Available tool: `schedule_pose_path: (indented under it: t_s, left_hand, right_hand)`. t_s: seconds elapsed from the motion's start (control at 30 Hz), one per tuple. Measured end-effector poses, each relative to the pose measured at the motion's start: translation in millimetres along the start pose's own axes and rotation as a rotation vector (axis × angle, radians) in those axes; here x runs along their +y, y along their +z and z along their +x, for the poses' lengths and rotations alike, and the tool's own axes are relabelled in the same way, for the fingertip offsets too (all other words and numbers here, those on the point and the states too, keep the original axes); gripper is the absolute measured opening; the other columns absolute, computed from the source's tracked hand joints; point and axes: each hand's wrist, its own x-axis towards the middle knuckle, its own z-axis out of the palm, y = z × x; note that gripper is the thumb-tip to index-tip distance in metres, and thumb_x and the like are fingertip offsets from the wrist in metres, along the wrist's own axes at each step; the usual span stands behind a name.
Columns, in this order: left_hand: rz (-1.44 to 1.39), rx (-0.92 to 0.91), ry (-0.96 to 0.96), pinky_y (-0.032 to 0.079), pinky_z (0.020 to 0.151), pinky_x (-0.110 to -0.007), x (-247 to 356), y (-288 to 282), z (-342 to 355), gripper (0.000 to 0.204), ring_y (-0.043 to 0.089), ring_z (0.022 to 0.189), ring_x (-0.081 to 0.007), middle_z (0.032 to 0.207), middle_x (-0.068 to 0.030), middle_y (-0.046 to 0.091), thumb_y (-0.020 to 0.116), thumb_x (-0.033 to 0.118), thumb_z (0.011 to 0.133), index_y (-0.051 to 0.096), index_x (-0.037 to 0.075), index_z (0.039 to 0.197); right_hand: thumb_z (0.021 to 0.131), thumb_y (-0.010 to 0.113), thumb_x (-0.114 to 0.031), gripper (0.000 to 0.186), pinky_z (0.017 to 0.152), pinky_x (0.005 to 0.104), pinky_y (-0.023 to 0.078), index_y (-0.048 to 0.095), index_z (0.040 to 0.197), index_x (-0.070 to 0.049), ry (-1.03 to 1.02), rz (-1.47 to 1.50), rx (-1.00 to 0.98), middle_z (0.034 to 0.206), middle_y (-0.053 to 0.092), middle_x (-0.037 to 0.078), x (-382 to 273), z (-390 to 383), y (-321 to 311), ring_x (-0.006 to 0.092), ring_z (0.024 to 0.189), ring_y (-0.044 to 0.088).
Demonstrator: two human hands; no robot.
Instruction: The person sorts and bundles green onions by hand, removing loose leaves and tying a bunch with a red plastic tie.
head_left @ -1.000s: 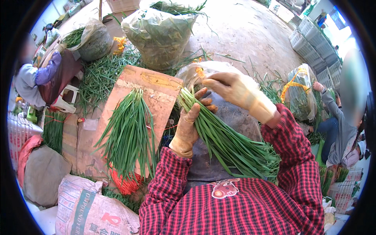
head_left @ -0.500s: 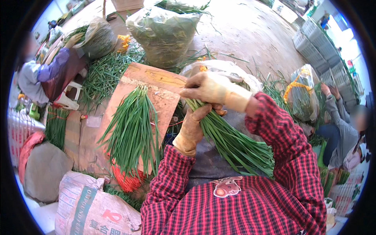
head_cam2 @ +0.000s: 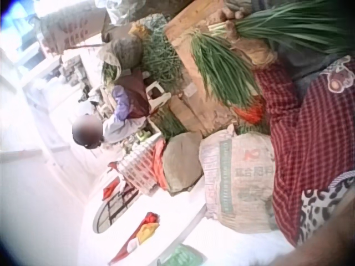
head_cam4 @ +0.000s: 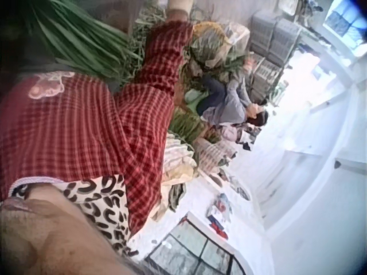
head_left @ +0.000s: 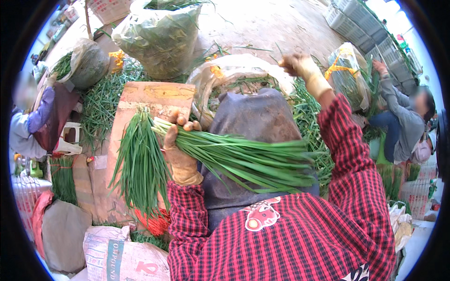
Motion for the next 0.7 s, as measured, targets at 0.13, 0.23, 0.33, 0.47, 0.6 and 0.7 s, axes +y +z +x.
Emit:
schedule_pose_path:
  t_s: [0.13,0.23,0.33,0.47,0.6,0.7]
  left_hand:
    - [0.070,-0.040,-0.129,0.048,0.086,-0.036,-19.7,20.2,3.2,0.032,0.057,0.077,-0.0154,0.086,-0.0029,0.058,0.067,0.012,0.085,0.059,0.005,0.114]
    - [0.104,-0.144,-0.247,0.052,0.088,-0.043,-39.8,33.3,5.0,0.035,0.062,0.079,-0.0198,0.087,-0.0066,0.064,0.069,0.015,0.083,0.061,0.001,0.114]
    - [0.295,-0.182,-0.285,0.053,0.079,-0.041,-47.3,45.3,-0.9,0.037,0.061,0.074,-0.0185,0.083,-0.0059,0.062,0.069,0.019,0.080,0.061,0.004,0.113]
    - [0.294,-0.144,-0.355,0.053,0.087,-0.042,-46.4,44.9,-12.1,0.048,0.063,0.080,-0.0211,0.098,-0.0116,0.065,0.063,0.020,0.082,0.055,-0.001,0.124]
    - [0.187,-0.194,-0.486,0.051,0.089,-0.041,-47.3,42.6,-8.7,0.070,0.065,0.085,-0.0205,0.124,-0.0215,0.060,0.063,0.019,0.084,0.035,-0.001,0.144]
    - [0.145,-0.151,-0.450,0.052,0.088,-0.040,-56.6,43.5,-3.6,0.066,0.065,0.083,-0.0195,0.124,-0.0211,0.059,0.064,0.019,0.085,0.037,0.000,0.143]
  right_hand:
    - [0.096,0.060,-0.025,0.031,0.080,0.0270,0.053,0.066,0.115,-0.001,-0.024,0.200,-0.286,0.102,0.071,0.006,-3.7,-28.1,34.4,0.0152,0.090,0.066]
    - [0.096,0.059,-0.034,0.039,0.086,0.0283,0.050,0.065,0.119,-0.003,-0.319,0.187,-0.607,0.109,0.069,0.010,-56.8,-61.9,76.9,0.0164,0.097,0.064]
    - [0.092,0.060,-0.040,0.043,0.084,0.0300,0.051,0.066,0.117,-0.005,-0.430,0.085,-0.743,0.105,0.071,0.010,-99.1,-73.8,116.4,0.0175,0.095,0.066]
    - [0.093,0.056,-0.037,0.038,0.078,0.0317,0.053,0.070,0.108,-0.005,-0.371,-0.130,-0.579,0.092,0.073,0.007,-139.8,-80.5,139.9,0.0155,0.086,0.069]
    - [0.095,0.054,-0.027,0.028,0.066,0.0297,0.055,0.069,0.105,-0.006,-0.337,0.454,-0.255,0.092,0.072,0.007,-101.1,-23.2,118.4,0.0163,0.074,0.067]
    - [0.097,0.053,-0.035,0.039,0.060,0.0315,0.056,0.063,0.116,-0.002,-0.425,0.257,0.174,0.090,0.071,0.011,-55.4,40.1,28.8,0.0184,0.069,0.067]
